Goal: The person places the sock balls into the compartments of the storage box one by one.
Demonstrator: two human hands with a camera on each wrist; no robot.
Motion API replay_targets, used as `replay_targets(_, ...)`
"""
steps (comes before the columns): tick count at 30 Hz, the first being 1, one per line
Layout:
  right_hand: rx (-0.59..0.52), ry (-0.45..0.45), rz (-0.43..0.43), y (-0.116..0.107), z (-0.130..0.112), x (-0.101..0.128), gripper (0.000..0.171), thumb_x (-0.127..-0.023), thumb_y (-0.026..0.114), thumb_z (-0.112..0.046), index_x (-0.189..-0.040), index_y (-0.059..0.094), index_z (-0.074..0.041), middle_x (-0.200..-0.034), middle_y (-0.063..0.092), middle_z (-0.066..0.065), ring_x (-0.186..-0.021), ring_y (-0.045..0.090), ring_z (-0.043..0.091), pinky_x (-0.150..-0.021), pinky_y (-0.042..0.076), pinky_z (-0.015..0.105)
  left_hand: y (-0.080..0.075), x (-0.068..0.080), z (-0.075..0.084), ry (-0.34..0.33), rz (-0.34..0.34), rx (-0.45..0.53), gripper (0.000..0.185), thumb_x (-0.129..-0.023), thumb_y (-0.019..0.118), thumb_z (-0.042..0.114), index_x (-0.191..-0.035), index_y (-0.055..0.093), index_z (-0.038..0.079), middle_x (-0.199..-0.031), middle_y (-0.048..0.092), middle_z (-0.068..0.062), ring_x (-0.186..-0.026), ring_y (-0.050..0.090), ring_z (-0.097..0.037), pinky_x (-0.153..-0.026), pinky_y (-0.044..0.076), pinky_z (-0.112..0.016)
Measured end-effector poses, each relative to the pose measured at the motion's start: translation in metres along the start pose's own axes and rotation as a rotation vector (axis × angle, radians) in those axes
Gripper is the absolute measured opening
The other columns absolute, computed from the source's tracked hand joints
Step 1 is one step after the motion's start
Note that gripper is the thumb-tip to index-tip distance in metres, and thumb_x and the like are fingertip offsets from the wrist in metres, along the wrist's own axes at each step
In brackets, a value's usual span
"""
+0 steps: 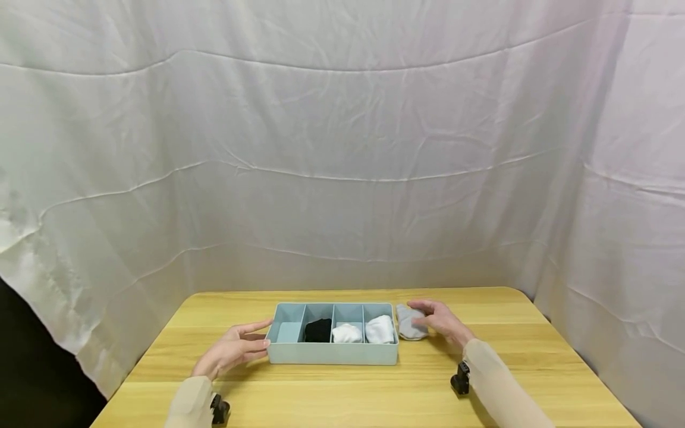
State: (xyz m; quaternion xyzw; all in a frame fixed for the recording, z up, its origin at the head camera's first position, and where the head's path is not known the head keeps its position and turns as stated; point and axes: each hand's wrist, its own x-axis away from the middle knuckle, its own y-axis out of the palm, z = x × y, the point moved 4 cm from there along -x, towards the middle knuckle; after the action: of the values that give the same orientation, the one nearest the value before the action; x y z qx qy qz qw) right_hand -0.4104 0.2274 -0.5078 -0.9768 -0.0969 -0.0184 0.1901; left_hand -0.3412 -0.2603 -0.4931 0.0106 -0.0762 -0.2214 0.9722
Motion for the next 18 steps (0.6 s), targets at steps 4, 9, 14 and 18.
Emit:
replay_targets(4,0.045,0.025,0.013,0.001,0.0018,-0.0005,0.05,-0.085,0.07,0.0,-0.134,0.06,-0.007,-0.144,0.051,0.019,-0.13,0.046,0.036,-0.113,0.037,0.056,0.0004,-0.0004,0.0013,0.003,0.013,-0.002,0.071,-0.093,0.065,0.004,-0.151,0.025,-0.003,-0.145,0.034,-0.04,-0.108,0.065,-0.023,-0.102,0.052,-0.043)
replay_targets(9,0.056,0.049,0.042,0.0013,0.0035,-0.0001,0.045,-0.088,0.065,0.002,-0.131,0.062,-0.008,-0.143,0.052,0.019,-0.13,0.046,0.037,-0.112,0.037,0.058,0.0008,-0.0004,0.0024,0.004,0.016,-0.005,0.07,-0.093,0.064,0.003,-0.151,0.026,-0.002,-0.145,0.034,-0.04,-0.108,0.064,-0.023,-0.102,0.052,-0.042)
replay_targets(14,0.036,0.043,0.078,0.0013,0.005,0.0004,0.038,-0.088,0.065,0.004,-0.125,0.066,-0.004,-0.133,0.06,0.018,-0.118,0.055,0.031,-0.103,0.048,0.049,0.0013,0.0011,0.0023,0.001,0.006,0.004,0.071,-0.093,0.064,0.002,-0.152,0.024,-0.003,-0.144,0.038,-0.038,-0.109,0.064,-0.024,-0.102,0.052,-0.042)
replay_targets(18,0.038,0.029,0.101,0.0007,0.0049,0.0003,0.033,-0.087,0.067,0.003,-0.12,0.069,-0.004,-0.127,0.064,0.017,-0.111,0.059,0.025,-0.091,0.054,0.035,0.0006,0.0006,0.0018,0.002,0.015,-0.001,0.071,-0.093,0.064,0.003,-0.151,0.024,-0.003,-0.143,0.039,-0.038,-0.109,0.064,-0.023,-0.102,0.052,-0.043)
